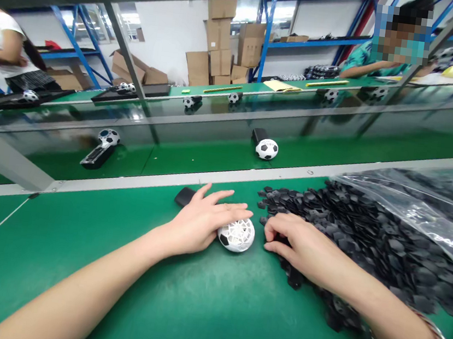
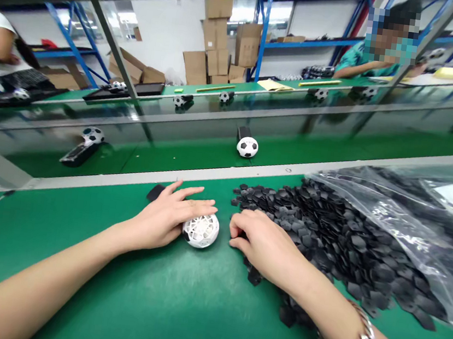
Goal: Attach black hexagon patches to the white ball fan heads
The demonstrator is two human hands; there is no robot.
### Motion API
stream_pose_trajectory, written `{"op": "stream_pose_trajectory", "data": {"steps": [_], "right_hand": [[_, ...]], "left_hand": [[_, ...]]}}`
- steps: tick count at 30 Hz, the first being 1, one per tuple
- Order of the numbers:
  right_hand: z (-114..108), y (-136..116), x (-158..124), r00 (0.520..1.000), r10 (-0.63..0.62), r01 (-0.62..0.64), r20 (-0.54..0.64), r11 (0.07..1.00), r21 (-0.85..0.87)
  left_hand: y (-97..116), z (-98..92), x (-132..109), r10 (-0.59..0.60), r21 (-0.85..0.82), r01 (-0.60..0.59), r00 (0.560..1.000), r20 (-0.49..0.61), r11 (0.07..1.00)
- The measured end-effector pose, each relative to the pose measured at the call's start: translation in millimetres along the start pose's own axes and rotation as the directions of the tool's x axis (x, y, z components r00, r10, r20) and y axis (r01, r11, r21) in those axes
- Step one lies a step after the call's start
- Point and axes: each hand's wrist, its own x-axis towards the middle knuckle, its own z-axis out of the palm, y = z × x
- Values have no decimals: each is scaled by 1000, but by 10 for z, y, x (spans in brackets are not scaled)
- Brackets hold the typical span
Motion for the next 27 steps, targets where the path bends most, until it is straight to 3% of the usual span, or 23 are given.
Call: {"op": "stream_pose_trajectory", "data": {"steps": [5, 12, 16, 22, 27], "right_hand": [[-62, -52, -15, 996, -91, 94, -24, 974, 204], [-71, -149, -52, 987, -146, 160, -71, 943, 291], [1, -190, -67, 966, -238, 257, -103, 929, 265], [159, -224, -74, 933, -309, 328, -187, 941, 84], [206, -247, -70, 912, -309, 348, -269, 931, 107]], "left_hand": [[-8, 81, 13, -83, -32, 82, 996, -35, 996], [27, -9, -3, -60, -184, 63, 998, 26, 981], [48, -12, 11, -91, -255, 93, 996, 19, 962], [90, 16, 28, -140, -280, 135, 990, 2, 950], [114, 25, 27, -155, -272, 146, 988, -14, 951]]}}
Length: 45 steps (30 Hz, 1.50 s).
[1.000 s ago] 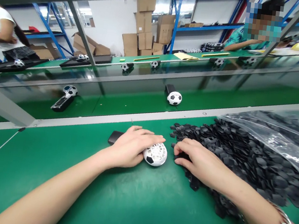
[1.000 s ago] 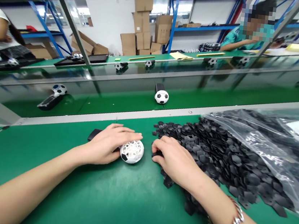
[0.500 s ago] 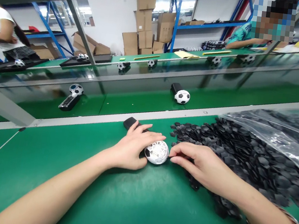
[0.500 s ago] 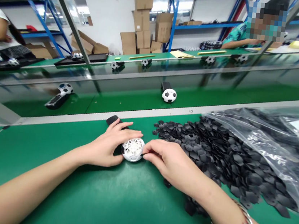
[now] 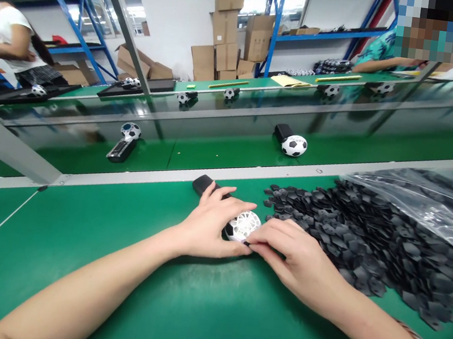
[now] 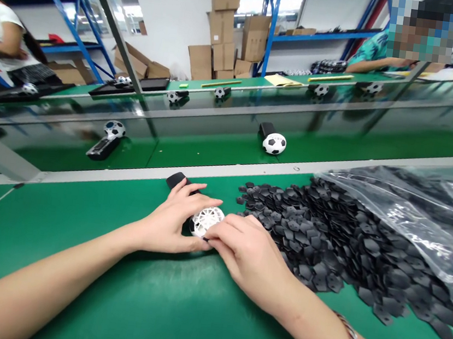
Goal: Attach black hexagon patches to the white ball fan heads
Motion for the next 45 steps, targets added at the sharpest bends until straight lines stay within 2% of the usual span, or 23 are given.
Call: {"op": "stream_pose_trajectory", "data": {"steps": [5, 9, 15, 22, 26, 29, 37, 45], "right_hand": [[44, 13, 5, 993, 87, -77, -79, 990, 121], [84, 70, 0, 980, 145, -124, -135, 981, 152], [105, 103, -5, 981, 163, -145, -103, 976, 161], [114, 58, 15, 982, 161, -138, -95, 967, 212], [150, 40, 10, 986, 133, -113, -100, 977, 180], [163, 26, 18, 985, 136, -112, -108, 973, 204], [168, 87, 68, 969, 243, -214, -40, 911, 353], [143, 104, 43, 957, 290, -284, 24, 915, 287]], "left_hand": [[21, 3, -5, -17, -13, 17, 1000, -3, 1000], [25, -17, -6, -21, -39, 21, 1000, 2, 999], [17, -63, 8, -6, -77, 10, 999, 49, 997], [-14, -9, 1, 81, -42, -82, 997, -17, 996], [-64, 28, -4, 129, -26, -131, 989, -65, 991], [-84, 33, -3, 147, -17, -148, 987, -68, 989], [-104, -17, 6, 161, -39, -160, 987, 23, 986], [-101, 8, 11, 124, -54, -124, 992, -7, 991]]}}
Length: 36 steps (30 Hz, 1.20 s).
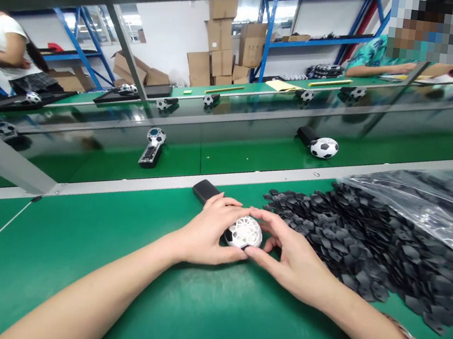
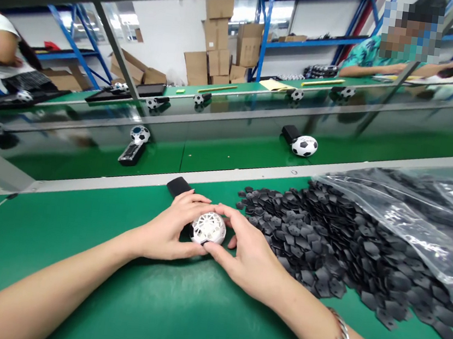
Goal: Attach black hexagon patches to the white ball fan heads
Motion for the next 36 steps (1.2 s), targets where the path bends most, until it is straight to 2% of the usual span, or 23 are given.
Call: {"op": "stream_pose_trajectory", "data": {"steps": [5, 10, 11, 13, 15, 18, 21, 24, 28, 32, 34, 36], "right_hand": [[19, -88, 12, 999, 26, -27, -31, 998, -54], [-124, -53, 82, 995, 90, -87, -37, 994, 63], [-187, -20, 98, 993, 77, -75, -84, 997, 29], [-315, 57, 121, 978, 21, -52, -206, 988, -144], [-407, 131, 128, 968, -45, -44, -246, 938, -345], [-428, 195, 120, 986, -82, -4, -144, 858, -514], [-368, 201, 122, 993, -81, 12, -84, 786, -619], [-327, 179, 137, 994, -84, 10, -72, 717, -697], [-291, 104, 134, 996, -91, 76, 25, 610, -789], [-197, 17, 105, 987, -116, 149, 110, 419, -896], [-163, 10, 100, 986, -122, 155, 117, 374, -914], [-162, 37, 104, 989, -109, 135, 102, 371, -919]], "left_hand": [[-7, 49, -7, -9, 0, 9, 999, -48, 1000], [-31, 42, 7, -5, -12, 5, 999, -37, 1000], [-36, 23, 12, -9, -16, 8, 999, -31, 1000], [-34, -26, 14, -11, -23, 11, 1000, -4, 1000], [-2, -66, 2, -32, -18, 33, 998, 51, 999], [96, -44, -35, -186, 0, 187, 980, 70, 982], [180, 56, -59, -309, -47, 309, 951, 2, 950], [198, 112, -53, -268, -107, 266, 963, -10, 958], [216, 103, -43, -241, -174, 248, 969, 59, 953], [270, 141, -53, -330, -220, 318, 944, -22, 922], [274, 159, -57, -326, -245, 307, 945, -39, 920], [258, 163, -61, -308, -254, 289, 951, -40, 923]]}}
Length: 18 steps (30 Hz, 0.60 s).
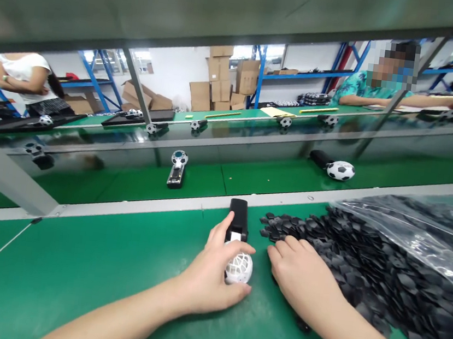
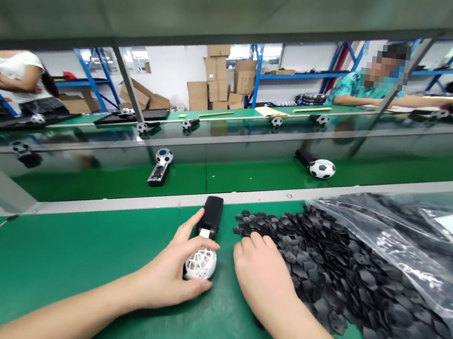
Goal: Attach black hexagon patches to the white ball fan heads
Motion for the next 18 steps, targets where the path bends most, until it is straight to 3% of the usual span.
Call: {"op": "stream_pose_trajectory", "data": {"steps": [5, 8, 10, 13, 16, 18], "right_hand": [[66, 131, -38, 999, 23, -21, -33, 997, 78], [43, 151, -75, 995, 37, -14, -90, 968, 252], [0, 119, -88, 993, 84, -37, -82, 885, 465], [-83, 38, -92, 989, 148, -101, 3, 662, 743], [-157, -21, -93, 992, 122, -94, 40, 480, 872], [-189, -42, -99, 996, 92, -56, 16, 451, 891]], "left_hand": [[-52, -17, 19, -150, -52, 146, 985, -89, 988], [-46, -46, 32, -141, -117, 134, 989, -52, 984], [-22, -83, 38, -112, -165, 117, 993, 39, 979], [20, -137, 44, -86, -204, 117, 984, 158, 972], [32, -159, 52, -81, -203, 116, 982, 172, 972], [18, -156, 54, -77, -202, 109, 984, 163, 973]]}}
